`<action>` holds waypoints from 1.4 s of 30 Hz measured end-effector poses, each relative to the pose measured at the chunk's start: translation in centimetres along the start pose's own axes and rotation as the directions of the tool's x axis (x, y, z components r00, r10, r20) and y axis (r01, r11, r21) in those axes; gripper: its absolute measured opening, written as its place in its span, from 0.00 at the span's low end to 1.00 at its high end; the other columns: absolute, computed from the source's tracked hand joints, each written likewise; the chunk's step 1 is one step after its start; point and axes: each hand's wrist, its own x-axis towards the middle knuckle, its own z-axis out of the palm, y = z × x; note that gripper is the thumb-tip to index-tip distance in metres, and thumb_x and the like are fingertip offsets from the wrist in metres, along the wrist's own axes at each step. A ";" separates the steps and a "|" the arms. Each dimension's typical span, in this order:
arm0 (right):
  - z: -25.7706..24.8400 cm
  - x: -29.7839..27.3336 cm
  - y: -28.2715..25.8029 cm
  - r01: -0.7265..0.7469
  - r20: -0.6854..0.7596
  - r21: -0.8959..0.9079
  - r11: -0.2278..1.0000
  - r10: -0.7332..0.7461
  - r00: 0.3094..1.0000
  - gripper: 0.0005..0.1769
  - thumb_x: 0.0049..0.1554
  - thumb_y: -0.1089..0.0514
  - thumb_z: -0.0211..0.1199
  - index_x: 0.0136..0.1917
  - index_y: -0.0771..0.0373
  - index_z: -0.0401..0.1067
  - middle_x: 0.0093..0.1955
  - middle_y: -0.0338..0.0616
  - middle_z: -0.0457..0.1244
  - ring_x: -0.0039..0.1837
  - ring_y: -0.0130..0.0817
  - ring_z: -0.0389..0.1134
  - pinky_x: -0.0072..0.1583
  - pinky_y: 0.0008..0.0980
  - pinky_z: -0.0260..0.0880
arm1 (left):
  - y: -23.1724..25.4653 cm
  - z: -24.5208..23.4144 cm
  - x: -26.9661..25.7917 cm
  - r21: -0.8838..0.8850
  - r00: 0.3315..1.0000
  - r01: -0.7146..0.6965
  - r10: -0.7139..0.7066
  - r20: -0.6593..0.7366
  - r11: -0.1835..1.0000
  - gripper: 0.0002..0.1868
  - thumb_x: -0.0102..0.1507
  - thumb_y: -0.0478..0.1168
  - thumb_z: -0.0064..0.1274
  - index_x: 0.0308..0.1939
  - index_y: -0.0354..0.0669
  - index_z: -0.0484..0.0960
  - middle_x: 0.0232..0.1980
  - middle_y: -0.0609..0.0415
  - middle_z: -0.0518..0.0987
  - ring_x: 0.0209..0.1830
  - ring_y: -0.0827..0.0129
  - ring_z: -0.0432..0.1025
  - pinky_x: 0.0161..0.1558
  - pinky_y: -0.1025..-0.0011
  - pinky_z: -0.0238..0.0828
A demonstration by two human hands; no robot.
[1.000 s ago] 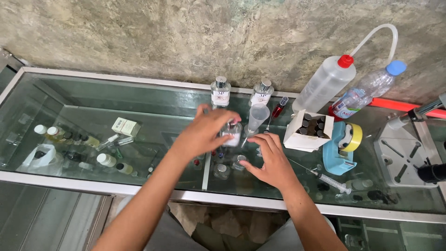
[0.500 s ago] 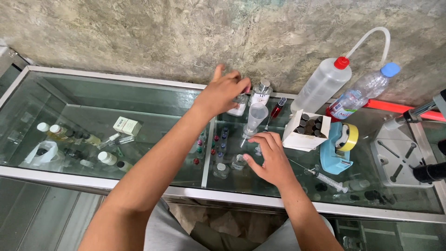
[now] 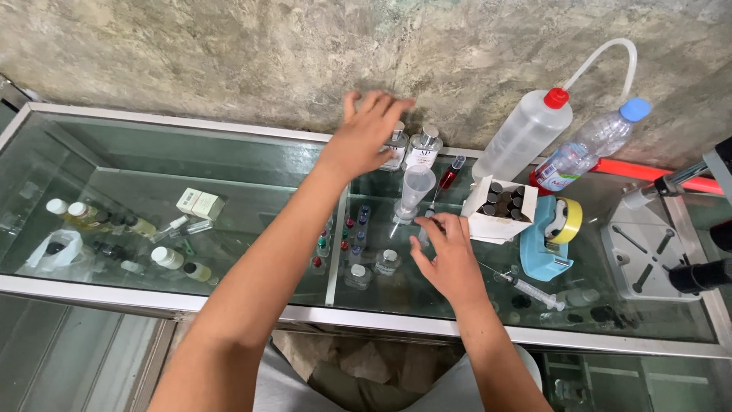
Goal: Refilling a small perfume bottle using a syringe to transfer liquid from a larger container.
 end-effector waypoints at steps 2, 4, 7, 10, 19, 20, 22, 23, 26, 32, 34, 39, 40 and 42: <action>-0.3 0.1 -0.3 -0.015 0.024 -0.018 1.000 0.015 1.000 0.15 0.57 0.55 0.69 0.58 0.59 0.76 0.48 0.46 0.60 0.53 0.43 0.66 0.57 0.39 0.72 | 1.5 -1.3 -2.2 -0.098 0.987 -0.007 -0.008 -0.158 0.995 0.38 0.58 0.34 0.62 0.70 0.47 0.63 0.59 0.50 0.71 0.67 0.58 0.58 0.67 0.50 0.41; -0.3 -0.1 -0.3 -0.032 0.048 -0.036 0.999 0.034 0.998 0.18 0.56 0.53 0.71 0.58 0.59 0.77 0.48 0.48 0.60 0.53 0.43 0.67 0.56 0.38 0.72 | 2.1 0.0 -4.8 -0.195 0.951 -0.031 -0.032 -0.309 0.980 0.31 0.64 0.28 0.50 0.72 0.48 0.64 0.58 0.53 0.70 0.67 0.60 0.57 0.67 0.53 0.43; -0.1 -0.3 0.0 0.016 0.002 -0.060 0.998 -0.015 1.000 0.20 0.55 0.50 0.71 0.58 0.59 0.76 0.45 0.45 0.56 0.50 0.43 0.65 0.55 0.38 0.71 | 1.7 4.1 -8.9 -0.215 0.897 -0.084 -0.020 -0.441 0.973 0.19 0.63 0.34 0.45 0.59 0.49 0.75 0.44 0.58 0.70 0.50 0.63 0.64 0.57 0.58 0.51; -0.4 -0.5 -0.2 -0.014 0.066 -0.037 0.999 0.017 0.998 0.20 0.56 0.51 0.71 0.59 0.60 0.76 0.40 0.43 0.55 0.47 0.42 0.65 0.55 0.38 0.71 | 2.1 6.1 -11.6 -0.398 0.961 -0.097 -0.019 -0.278 0.912 0.12 0.61 0.31 0.47 0.46 0.50 0.80 0.31 0.63 0.79 0.39 0.65 0.72 0.53 0.63 0.63; 1.4 -1.5 1.3 0.016 0.113 0.023 1.000 -0.019 0.993 0.10 0.59 0.56 0.66 0.53 0.60 0.77 0.37 0.38 0.53 0.43 0.37 0.61 0.54 0.35 0.68 | 7.1 6.5 -8.3 -0.545 0.954 0.252 -0.298 0.003 0.800 0.32 0.54 0.56 0.67 0.50 0.43 0.69 0.43 0.51 0.68 0.50 0.52 0.65 0.56 0.49 0.53; 1.5 -1.5 1.4 0.040 0.102 0.037 0.998 -0.044 0.994 0.09 0.60 0.56 0.66 0.52 0.60 0.77 0.38 0.39 0.53 0.44 0.38 0.62 0.54 0.36 0.68 | 7.0 7.1 -7.9 -0.498 0.951 0.265 -0.308 -0.003 0.826 0.29 0.55 0.55 0.66 0.47 0.43 0.69 0.40 0.51 0.70 0.47 0.53 0.67 0.55 0.50 0.54; 1.5 -1.5 1.5 0.064 0.092 0.046 0.997 -0.068 0.993 0.08 0.60 0.56 0.66 0.52 0.60 0.77 0.38 0.40 0.53 0.44 0.39 0.62 0.54 0.36 0.68 | 6.1 8.2 -7.3 -0.454 0.949 0.276 -0.315 -0.011 0.847 0.26 0.57 0.55 0.65 0.44 0.44 0.69 0.36 0.52 0.72 0.44 0.54 0.69 0.54 0.51 0.54; 1.5 -1.5 1.5 0.067 0.087 0.047 0.997 -0.071 0.994 0.08 0.60 0.56 0.66 0.52 0.59 0.77 0.38 0.39 0.53 0.44 0.39 0.63 0.54 0.35 0.68 | 5.4 8.9 -7.2 -0.436 0.959 0.241 -0.281 -0.028 0.867 0.25 0.58 0.54 0.65 0.47 0.44 0.72 0.37 0.52 0.75 0.45 0.55 0.70 0.55 0.51 0.54; 1.6 -1.4 1.5 0.061 0.076 0.056 0.997 -0.065 0.995 0.08 0.60 0.56 0.66 0.52 0.59 0.77 0.38 0.39 0.54 0.43 0.38 0.63 0.53 0.35 0.68 | 3.8 7.7 -7.6 -0.521 0.974 0.161 -0.220 -0.052 0.838 0.21 0.59 0.47 0.64 0.49 0.42 0.75 0.39 0.49 0.79 0.46 0.54 0.72 0.55 0.54 0.57; 1.7 -1.1 1.4 0.071 0.056 0.094 0.993 -0.077 0.995 0.07 0.60 0.57 0.67 0.51 0.61 0.77 0.38 0.40 0.54 0.42 0.38 0.62 0.53 0.36 0.67 | 3.0 7.2 -8.6 -0.549 0.974 0.172 -0.223 -0.027 0.818 0.30 0.55 0.45 0.67 0.58 0.42 0.75 0.44 0.53 0.79 0.52 0.59 0.71 0.60 0.52 0.49; 1.5 -1.0 1.3 0.083 0.057 0.100 0.992 -0.089 0.994 0.07 0.60 0.58 0.67 0.51 0.62 0.76 0.38 0.40 0.53 0.42 0.39 0.62 0.53 0.37 0.67 | 3.1 7.3 -8.3 -0.512 0.971 0.202 -0.238 -0.005 0.835 0.33 0.55 0.47 0.69 0.60 0.39 0.74 0.45 0.51 0.78 0.51 0.56 0.69 0.60 0.49 0.48; 1.5 -0.8 1.1 0.092 0.059 0.102 0.991 -0.099 0.993 0.08 0.58 0.59 0.68 0.51 0.61 0.76 0.38 0.40 0.53 0.42 0.39 0.62 0.53 0.37 0.67 | 2.3 9.1 -8.5 -0.523 0.969 0.220 -0.246 0.019 0.824 0.27 0.61 0.42 0.63 0.62 0.41 0.74 0.45 0.54 0.82 0.55 0.60 0.72 0.62 0.51 0.45; 1.5 -0.7 1.2 0.091 0.060 0.101 0.991 -0.097 0.993 0.08 0.58 0.59 0.68 0.51 0.61 0.76 0.38 0.40 0.53 0.42 0.39 0.62 0.53 0.37 0.67 | 2.0 9.3 -8.3 -0.524 0.969 0.220 -0.246 0.021 0.823 0.27 0.61 0.42 0.63 0.62 0.41 0.74 0.45 0.54 0.82 0.55 0.60 0.72 0.62 0.51 0.45; 1.5 -0.7 1.1 0.098 0.064 0.107 0.989 -0.105 0.992 0.09 0.58 0.59 0.69 0.52 0.62 0.76 0.38 0.40 0.54 0.41 0.39 0.62 0.52 0.37 0.67 | 1.5 9.7 -8.4 -0.527 0.977 0.196 -0.210 0.032 0.827 0.27 0.60 0.38 0.59 0.63 0.42 0.72 0.48 0.53 0.82 0.59 0.60 0.71 0.62 0.51 0.45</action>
